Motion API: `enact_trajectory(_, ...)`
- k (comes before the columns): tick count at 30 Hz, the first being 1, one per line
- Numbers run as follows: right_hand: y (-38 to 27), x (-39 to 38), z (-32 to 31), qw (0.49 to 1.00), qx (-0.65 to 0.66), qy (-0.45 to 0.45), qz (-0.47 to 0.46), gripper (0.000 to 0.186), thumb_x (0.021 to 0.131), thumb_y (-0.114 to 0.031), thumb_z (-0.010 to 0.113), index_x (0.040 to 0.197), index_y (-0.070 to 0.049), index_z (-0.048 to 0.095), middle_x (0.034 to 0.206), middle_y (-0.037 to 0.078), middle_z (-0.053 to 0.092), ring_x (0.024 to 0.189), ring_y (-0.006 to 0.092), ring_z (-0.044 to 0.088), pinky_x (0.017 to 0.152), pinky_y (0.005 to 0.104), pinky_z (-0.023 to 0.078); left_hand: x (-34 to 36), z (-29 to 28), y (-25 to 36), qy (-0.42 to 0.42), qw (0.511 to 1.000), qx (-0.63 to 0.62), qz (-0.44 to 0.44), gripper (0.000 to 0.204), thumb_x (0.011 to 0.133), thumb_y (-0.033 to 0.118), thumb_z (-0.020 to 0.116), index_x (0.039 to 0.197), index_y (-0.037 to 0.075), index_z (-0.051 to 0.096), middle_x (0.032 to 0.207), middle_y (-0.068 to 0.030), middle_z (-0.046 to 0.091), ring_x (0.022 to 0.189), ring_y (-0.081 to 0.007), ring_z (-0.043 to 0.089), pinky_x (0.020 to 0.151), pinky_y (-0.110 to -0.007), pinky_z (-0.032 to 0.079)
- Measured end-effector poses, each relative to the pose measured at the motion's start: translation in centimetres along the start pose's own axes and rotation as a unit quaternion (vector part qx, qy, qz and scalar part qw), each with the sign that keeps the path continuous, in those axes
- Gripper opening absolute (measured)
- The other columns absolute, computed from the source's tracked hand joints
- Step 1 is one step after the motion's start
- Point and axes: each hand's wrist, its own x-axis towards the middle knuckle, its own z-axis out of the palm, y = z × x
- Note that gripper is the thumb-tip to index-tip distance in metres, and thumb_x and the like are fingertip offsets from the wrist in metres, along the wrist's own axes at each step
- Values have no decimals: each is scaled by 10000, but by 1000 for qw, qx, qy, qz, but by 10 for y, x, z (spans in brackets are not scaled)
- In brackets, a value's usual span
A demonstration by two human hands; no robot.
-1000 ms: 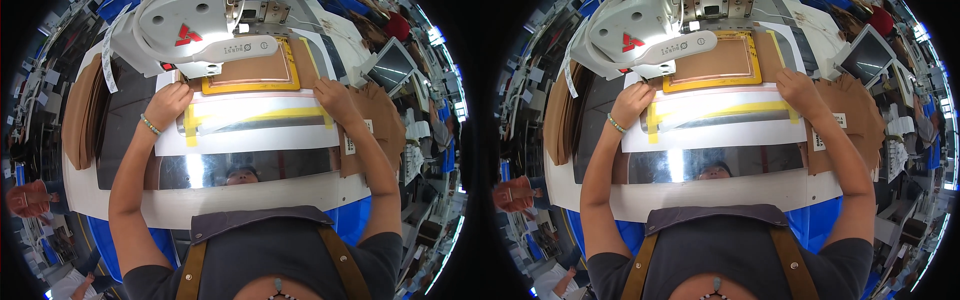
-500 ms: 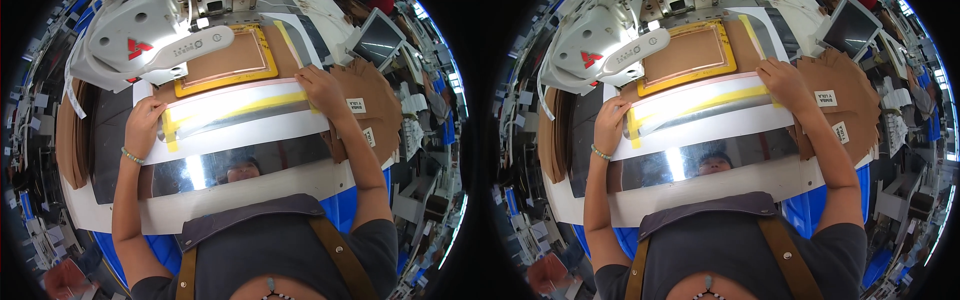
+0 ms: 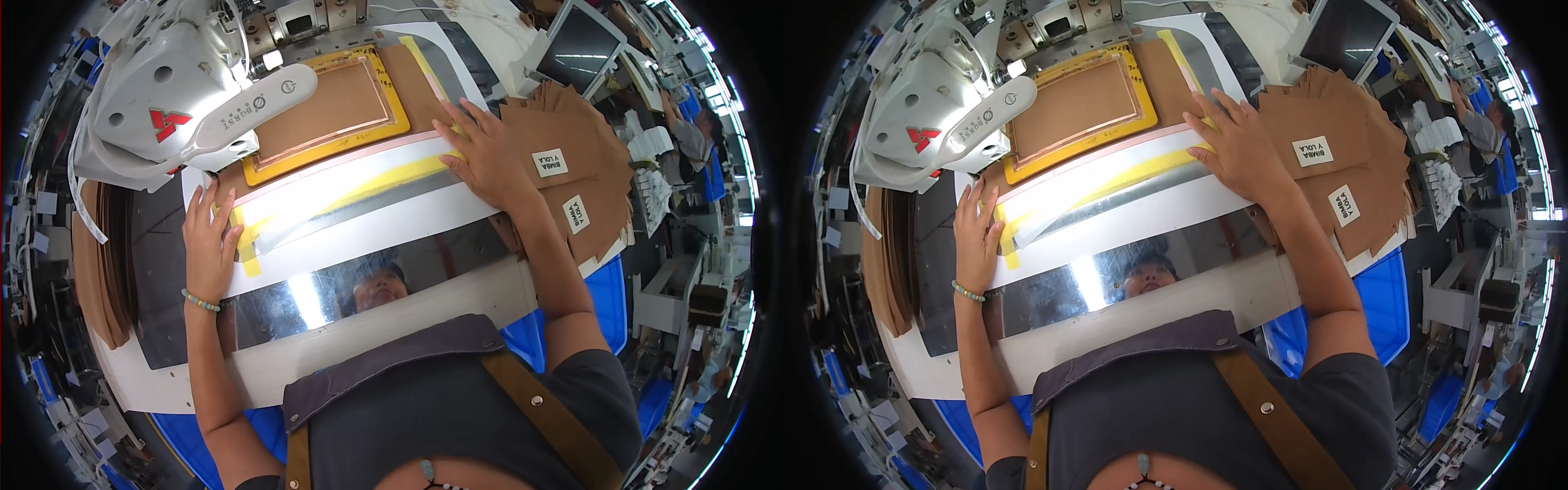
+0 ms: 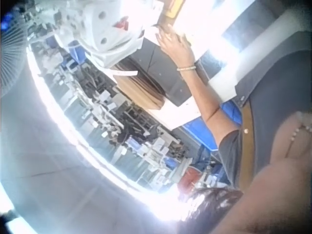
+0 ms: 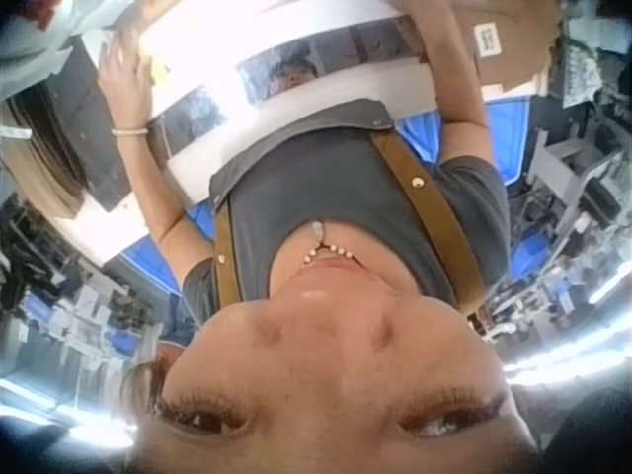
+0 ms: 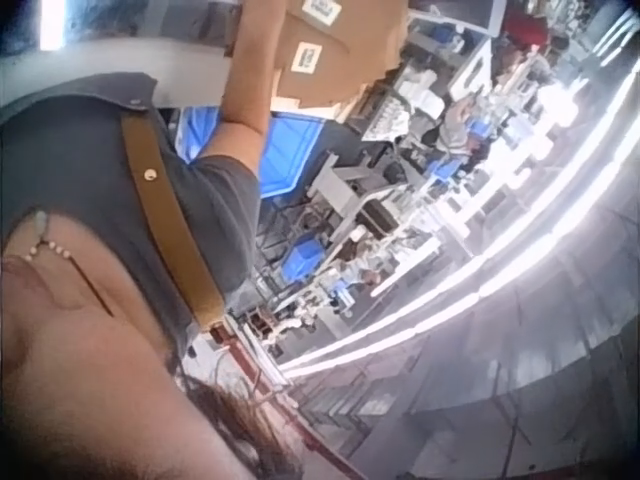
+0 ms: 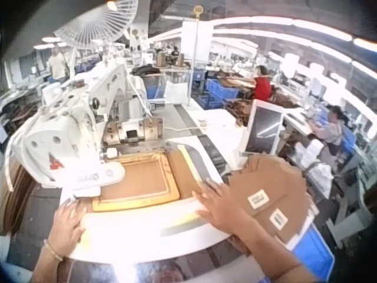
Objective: Sewing small leather brand labels onto larger brown leather pieces using an industrial sewing machine.
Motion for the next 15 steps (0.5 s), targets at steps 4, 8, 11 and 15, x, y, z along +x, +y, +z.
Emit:
enact_trajectory(4,-2,1,-1,999,43,2,-3,534,1110,-464,520,1561,-184,575,1710,107,388,1576,371,326,1273,560,282,-1,-2,2,14,1000,13,-5,506,1035,250,640,1530,151,623,1687,-143,443,1582,-392,336,1269,-512,304)
enact_trajectory(8,-3,2,-1,999,25,-25,3,527,1108,-459,524,1567,-204,571,1717,105,379,1575,376,329,1275,561,278,-1,-3,3,38,999,32,-2,485,1024,257,659,1500,165,659,1684,-132,455,1567,-387,366,1256,-499,344)
enact_trajectory(11,-2,2,-2,1000,16,-22,3,518,1100,-432,548,1562,-197,575,1715,105,384,1577,379,326,1274,557,285,-1,-2,1,38,999,34,-4,490,1016,269,671,1495,168,665,1686,-126,454,1566,-381,370,1249,-500,352)
enact_trajectory(15,-2,3,-7,999,41,-21,-20,492,1083,-386,583,1517,-156,619,1691,104,426,1583,368,321,1272,527,293,-1,-3,-2,55,998,19,19,462,999,304,705,1433,143,701,1628,-136,512,1508,-390,444,1178,-494,416)
